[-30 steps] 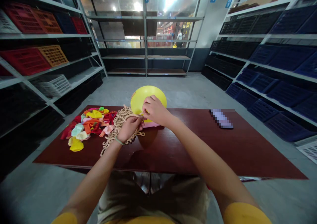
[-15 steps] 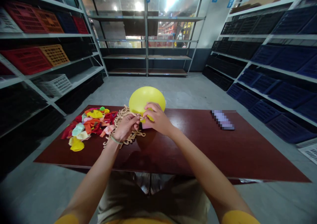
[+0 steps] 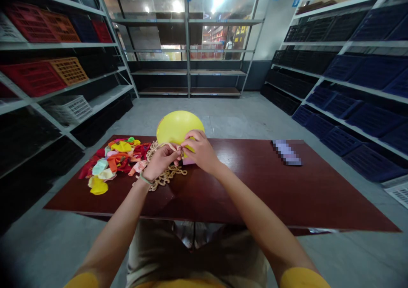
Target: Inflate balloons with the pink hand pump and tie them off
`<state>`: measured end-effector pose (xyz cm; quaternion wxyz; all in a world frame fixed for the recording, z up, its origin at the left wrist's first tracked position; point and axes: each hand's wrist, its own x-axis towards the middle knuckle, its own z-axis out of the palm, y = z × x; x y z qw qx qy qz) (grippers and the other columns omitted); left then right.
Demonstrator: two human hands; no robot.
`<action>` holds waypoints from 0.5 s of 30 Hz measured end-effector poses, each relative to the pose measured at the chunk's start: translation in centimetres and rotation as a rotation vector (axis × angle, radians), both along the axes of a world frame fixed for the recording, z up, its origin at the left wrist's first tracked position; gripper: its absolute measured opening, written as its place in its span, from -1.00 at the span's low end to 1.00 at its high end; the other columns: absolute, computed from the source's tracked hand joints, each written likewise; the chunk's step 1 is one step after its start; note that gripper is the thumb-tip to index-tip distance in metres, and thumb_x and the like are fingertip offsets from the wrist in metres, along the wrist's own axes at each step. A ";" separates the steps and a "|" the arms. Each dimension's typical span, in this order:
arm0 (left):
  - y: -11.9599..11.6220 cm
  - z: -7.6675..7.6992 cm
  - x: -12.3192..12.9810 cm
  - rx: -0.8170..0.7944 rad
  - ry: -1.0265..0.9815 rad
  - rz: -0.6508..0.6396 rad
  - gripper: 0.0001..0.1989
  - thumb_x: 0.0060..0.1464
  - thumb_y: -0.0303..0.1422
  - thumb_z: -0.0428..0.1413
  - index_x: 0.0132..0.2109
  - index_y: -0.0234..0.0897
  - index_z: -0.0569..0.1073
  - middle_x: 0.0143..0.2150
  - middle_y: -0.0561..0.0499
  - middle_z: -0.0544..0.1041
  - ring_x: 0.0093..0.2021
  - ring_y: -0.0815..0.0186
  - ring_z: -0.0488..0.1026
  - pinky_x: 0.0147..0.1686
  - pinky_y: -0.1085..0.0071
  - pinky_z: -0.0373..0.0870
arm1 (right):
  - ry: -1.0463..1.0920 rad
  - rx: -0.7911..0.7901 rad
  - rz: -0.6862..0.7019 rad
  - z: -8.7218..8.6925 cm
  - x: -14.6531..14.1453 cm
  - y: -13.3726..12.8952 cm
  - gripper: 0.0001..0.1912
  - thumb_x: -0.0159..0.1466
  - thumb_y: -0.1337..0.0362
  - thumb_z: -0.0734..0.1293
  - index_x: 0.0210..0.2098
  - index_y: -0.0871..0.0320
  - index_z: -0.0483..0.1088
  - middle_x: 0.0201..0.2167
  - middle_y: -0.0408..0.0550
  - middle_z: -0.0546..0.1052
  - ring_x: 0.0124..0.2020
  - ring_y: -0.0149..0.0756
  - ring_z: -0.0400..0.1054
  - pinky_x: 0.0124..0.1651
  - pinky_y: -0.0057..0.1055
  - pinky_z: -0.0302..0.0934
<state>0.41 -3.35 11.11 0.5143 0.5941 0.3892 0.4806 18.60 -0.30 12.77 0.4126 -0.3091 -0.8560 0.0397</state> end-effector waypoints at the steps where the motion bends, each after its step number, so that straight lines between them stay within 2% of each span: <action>1: 0.0 0.0 0.0 0.003 -0.001 -0.001 -0.63 -0.02 -0.08 0.26 -0.34 -0.27 0.36 -0.46 0.07 0.48 -0.56 0.43 0.38 -0.48 0.46 0.34 | 0.003 0.012 -0.021 0.0 -0.1 -0.1 -0.89 0.30 0.26 0.30 -0.32 0.06 0.47 -0.14 -0.02 0.40 0.01 -0.18 0.24 0.15 -0.09 0.16; 5: 0.0 -0.2 0.0 0.022 -0.015 0.083 -0.67 0.01 -0.13 0.25 -0.34 -0.25 0.32 -0.49 0.09 0.48 -0.58 0.42 0.39 -0.51 0.46 0.33 | -0.007 0.043 -0.080 -0.2 -0.8 -0.3 -0.90 0.28 0.24 0.31 -0.37 0.07 0.43 -0.18 -0.02 0.39 -0.03 -0.16 0.22 0.11 -0.11 0.14; 11: 0.0 -0.9 0.4 0.072 -0.012 0.273 -0.83 0.10 -0.30 0.16 -0.36 -0.26 0.34 -0.52 0.10 0.46 -0.58 0.45 0.38 -0.52 0.50 0.30 | -0.048 0.085 -0.079 -0.7 -1.3 -0.8 -0.92 0.28 0.29 0.28 -0.35 0.06 0.41 -0.16 -0.01 0.41 -0.04 -0.15 0.22 0.09 -0.13 0.14; 15: -0.1 -1.5 0.6 0.098 -0.117 0.303 -0.79 0.09 -0.24 0.18 -0.29 -0.25 0.33 -0.53 0.13 0.44 -0.61 0.46 0.36 -0.56 0.49 0.28 | -0.053 0.066 -0.049 -0.1 -1.1 -1.1 -0.84 0.34 0.23 0.25 -0.32 0.07 0.45 -0.18 -0.01 0.43 -0.05 -0.17 0.25 0.10 -0.14 0.15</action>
